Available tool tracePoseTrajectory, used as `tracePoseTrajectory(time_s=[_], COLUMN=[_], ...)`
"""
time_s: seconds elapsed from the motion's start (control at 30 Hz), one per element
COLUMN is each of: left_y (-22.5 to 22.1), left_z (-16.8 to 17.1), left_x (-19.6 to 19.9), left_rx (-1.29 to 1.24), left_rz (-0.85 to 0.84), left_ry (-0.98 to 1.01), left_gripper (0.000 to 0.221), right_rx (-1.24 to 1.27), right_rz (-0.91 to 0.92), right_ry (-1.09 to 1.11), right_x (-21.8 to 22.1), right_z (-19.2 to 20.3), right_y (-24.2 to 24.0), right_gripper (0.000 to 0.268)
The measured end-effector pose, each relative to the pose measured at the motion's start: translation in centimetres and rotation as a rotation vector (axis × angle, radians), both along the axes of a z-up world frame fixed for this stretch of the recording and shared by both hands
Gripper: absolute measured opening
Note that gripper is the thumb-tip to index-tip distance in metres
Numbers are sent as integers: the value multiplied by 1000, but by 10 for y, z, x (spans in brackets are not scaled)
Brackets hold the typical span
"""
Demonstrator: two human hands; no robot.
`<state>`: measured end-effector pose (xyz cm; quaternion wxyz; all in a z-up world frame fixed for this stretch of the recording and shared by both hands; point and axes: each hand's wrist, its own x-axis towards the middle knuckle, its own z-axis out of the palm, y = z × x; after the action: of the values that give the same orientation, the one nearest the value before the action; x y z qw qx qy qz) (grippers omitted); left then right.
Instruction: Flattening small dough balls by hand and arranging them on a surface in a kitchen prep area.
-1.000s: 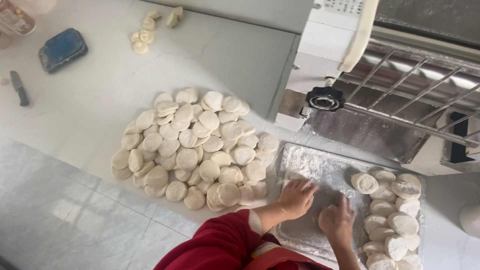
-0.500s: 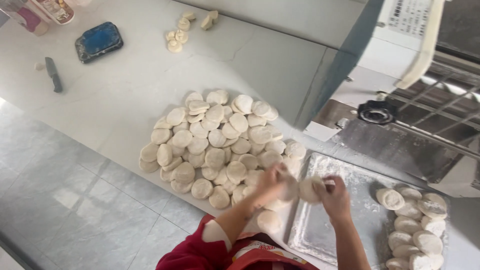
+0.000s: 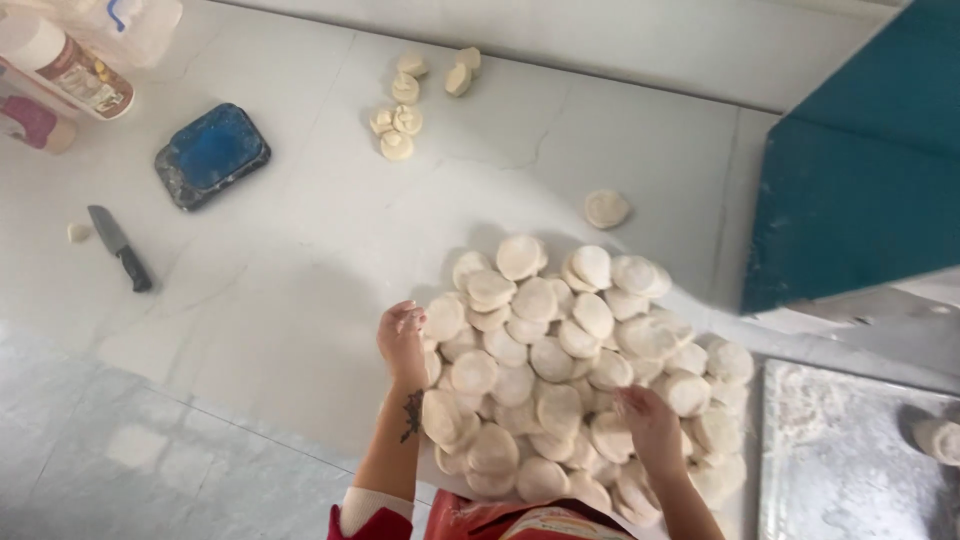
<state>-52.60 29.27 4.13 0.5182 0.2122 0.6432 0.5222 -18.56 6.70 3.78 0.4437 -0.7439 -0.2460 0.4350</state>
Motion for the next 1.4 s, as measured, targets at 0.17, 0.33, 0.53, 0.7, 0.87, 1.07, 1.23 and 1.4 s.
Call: tracePoseTrajectory(time_s=[0.17, 0.33, 0.53, 0.7, 0.87, 1.07, 1.23, 1.4], left_y=[124, 291, 403, 419, 341, 183, 281, 467], left_z=[-8, -104, -77, -92, -85, 61, -30, -62], left_x=[-42, -49, -17, -11, 32, 80, 55, 20], left_rx=[-37, 78, -310, -463, 260, 704, 808, 528], left_rz=[-231, -261, -424, -541, -359, -1535, -1376, -601], left_ry=[283, 511, 792, 824, 481, -145, 68, 1534], left_gripper=[16, 24, 60, 63, 29, 29, 30, 33], right_rx=[-293, -391, -569, -528, -17, 321, 202, 45], right_rz=[27, 81, 8, -30, 48, -36, -149, -281], right_ry=[-324, -470, -504, -493, -579, 609, 555, 472], right_x=[-28, -28, -46, -62, -103, -129, -108, -99], right_z=[31, 13, 18, 34, 58, 90, 77, 96], right_y=[23, 45, 80, 108, 174, 250, 220, 201], right_gripper=[21, 19, 25, 21, 17, 71, 53, 56])
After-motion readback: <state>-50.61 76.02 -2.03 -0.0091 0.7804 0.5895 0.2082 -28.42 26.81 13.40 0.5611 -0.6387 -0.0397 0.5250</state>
